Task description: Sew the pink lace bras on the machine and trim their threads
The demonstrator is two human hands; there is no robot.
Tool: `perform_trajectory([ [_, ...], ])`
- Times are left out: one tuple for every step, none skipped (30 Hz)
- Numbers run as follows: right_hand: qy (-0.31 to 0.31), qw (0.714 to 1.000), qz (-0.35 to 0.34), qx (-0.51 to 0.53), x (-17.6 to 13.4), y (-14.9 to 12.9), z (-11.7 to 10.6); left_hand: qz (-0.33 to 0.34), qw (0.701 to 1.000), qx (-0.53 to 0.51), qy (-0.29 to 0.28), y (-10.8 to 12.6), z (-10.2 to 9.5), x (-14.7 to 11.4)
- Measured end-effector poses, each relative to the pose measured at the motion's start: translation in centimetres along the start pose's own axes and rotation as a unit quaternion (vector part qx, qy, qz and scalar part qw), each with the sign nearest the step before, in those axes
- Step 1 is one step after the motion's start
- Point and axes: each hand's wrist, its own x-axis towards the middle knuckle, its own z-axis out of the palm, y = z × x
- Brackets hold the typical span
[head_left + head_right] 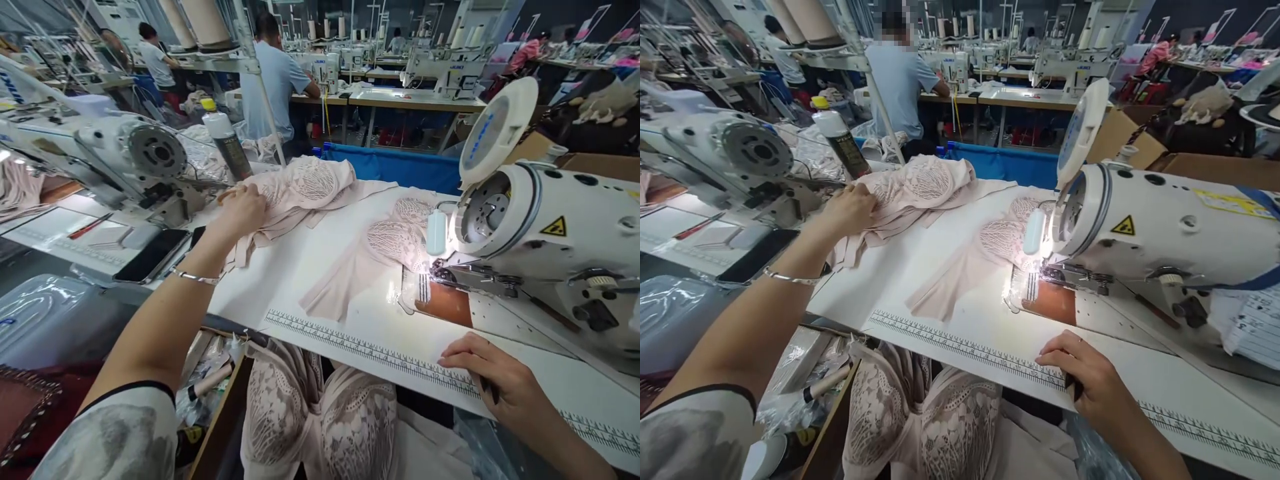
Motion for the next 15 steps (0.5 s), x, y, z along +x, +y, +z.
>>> perform_trajectory([
  [0.006,1.000,-0.002,0.001,0.1,-0.3,0.1,0.005,1.000,0.006,0.000,-0.2,0.0,-0.2],
  [0.014,1.000,-0.005,0.004,0.3,-0.6,0.1,0.011,1.000,0.011,0.001,-0.3,0.1,-0.3],
  [0.023,1.000,-0.009,0.008,0.5,-0.9,0.2,0.016,1.000,0.012,0.000,-0.4,0.1,-0.3],
  [0.032,0.999,-0.013,0.015,0.7,-1.1,0.3,0.019,1.000,0.007,-0.001,-0.6,0.2,-0.3],
  [0.040,0.999,-0.013,0.020,0.8,-1.4,0.3,0.022,1.000,-0.003,0.000,-0.7,0.2,-0.4],
  [0.045,0.999,-0.009,0.025,0.9,-1.7,0.4,0.023,0.999,-0.021,0.009,-0.8,0.1,-0.5],
  [0.049,0.998,0.001,0.028,1.0,-2.0,0.5,0.018,0.998,-0.046,0.032,-0.8,0.1,-0.7],
  [0.054,0.998,0.012,0.033,1.1,-2.3,0.6,0.009,0.994,-0.081,0.070,-0.7,-0.1,-1.0],
  [0.062,0.997,0.026,0.042,1.3,-2.7,0.6,-0.007,0.985,-0.123,0.124,-0.5,-0.2,-1.5],
  [0.077,0.995,0.038,0.056,1.4,-3.1,0.6,-0.028,0.968,-0.164,0.188,0.0,-0.5,-2.2],
  [0.099,0.991,0.050,0.074,1.7,-3.6,0.6,-0.049,0.946,-0.200,0.252,0.7,-0.7,-3.2],
  [0.131,0.985,0.061,0.093,2.1,-4.1,0.5,-0.058,0.921,-0.228,0.311,1.6,-0.9,-4.3],
  [0.167,0.977,0.069,0.114,2.6,-4.6,0.5,-0.050,0.901,-0.248,0.352,2.9,-1.1,-5.6],
  [0.193,0.969,0.071,0.137,3.2,-5.1,0.4,-0.020,0.887,-0.265,0.378,4.3,-1.2,-6.9],
  [0.203,0.963,0.071,0.163,3.9,-5.6,0.3,0.043,0.879,-0.282,0.381,5.9,-1.4,-8.3],
])
